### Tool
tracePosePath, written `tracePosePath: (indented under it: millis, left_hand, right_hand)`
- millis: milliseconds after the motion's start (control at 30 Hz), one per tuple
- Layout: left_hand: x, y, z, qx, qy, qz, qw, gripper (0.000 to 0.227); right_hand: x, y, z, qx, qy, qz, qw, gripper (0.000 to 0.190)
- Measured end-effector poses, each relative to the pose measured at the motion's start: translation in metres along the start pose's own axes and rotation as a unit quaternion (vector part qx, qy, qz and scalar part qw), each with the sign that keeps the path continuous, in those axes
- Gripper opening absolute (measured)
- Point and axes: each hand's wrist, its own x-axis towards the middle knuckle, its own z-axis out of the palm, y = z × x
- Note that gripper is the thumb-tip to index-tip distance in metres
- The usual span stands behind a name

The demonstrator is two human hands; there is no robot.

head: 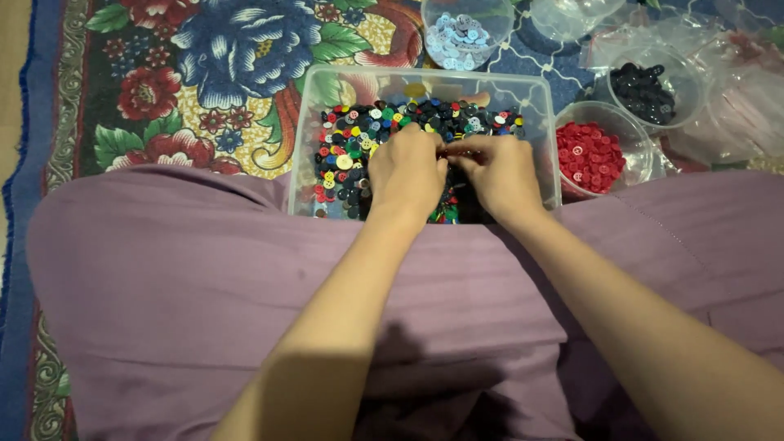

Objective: Sorting various colored buttons from a large container into smaller color-coded containers.

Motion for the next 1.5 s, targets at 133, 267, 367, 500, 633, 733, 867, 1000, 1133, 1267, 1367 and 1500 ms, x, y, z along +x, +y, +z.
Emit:
tracePosePath:
  millis: [133,267,367,500,633,733,867,1000,1133,1267,1367,1500]
  left_hand:
    - [0.010,-0.004,0.007,-0.001,-0.012,-0.015,1.000,0.014]
    - [0.014,-0.012,0.016,0.025,-0.006,0.026,0.999,0.010]
    - [0.009,-0.007,0.013,0.014,0.015,0.033,0.999,0.011]
    - [0.009,-0.017,0.024,-0.249,0.058,-0.027,0.967,0.013]
    - [0.027,-0.034,0.038,-0.481,0.101,-0.169,0.854,0.024]
    - [0.021,-0.028,0.007,-0.758,0.042,-0.276,0.589,0.011]
    - [0.009,-0.025,-0.008,-0.720,0.054,-0.270,0.637,0.029]
    - [0.005,-0.045,-0.006,-0.274,0.069,-0.205,0.937,0.029]
    - [-0.011,-0.034,-0.029,-0.051,0.001,-0.088,0.995,0.017]
    - [-0.006,-0.030,-0.024,0.018,-0.056,-0.102,0.993,0.015]
    - [-0.002,-0.031,-0.022,0.027,-0.071,-0.130,0.989,0.012]
    - [-0.005,-0.038,-0.011,-0.012,-0.038,-0.140,0.989,0.007]
  right_hand:
    - [0.012,0.005,0.006,-0.044,-0.035,0.027,0.998,0.020]
    - [0.019,0.017,0.012,-0.008,-0.012,0.035,0.999,0.016]
    - [0.012,0.021,0.009,0.103,0.040,0.091,0.990,0.014]
    - [0.004,0.004,-0.018,0.481,-0.006,0.281,0.831,0.025]
    - [-0.009,-0.013,-0.022,0.503,-0.054,0.280,0.816,0.039]
    - [-0.014,-0.018,-0.023,0.508,-0.109,0.260,0.814,0.042]
    - [-0.012,-0.004,-0.015,0.464,-0.108,0.234,0.847,0.032]
    - [-0.001,0.016,0.006,0.110,-0.014,0.118,0.987,0.016]
    - [-0.006,0.001,-0.001,-0.010,-0.030,0.041,0.999,0.012]
    - [-0.004,0.007,0.004,-0.059,-0.050,0.025,0.997,0.016]
    - [-0.005,0.007,0.003,-0.065,-0.055,0.016,0.996,0.014]
    - [-0.004,0.016,0.008,-0.072,-0.064,0.018,0.995,0.017]
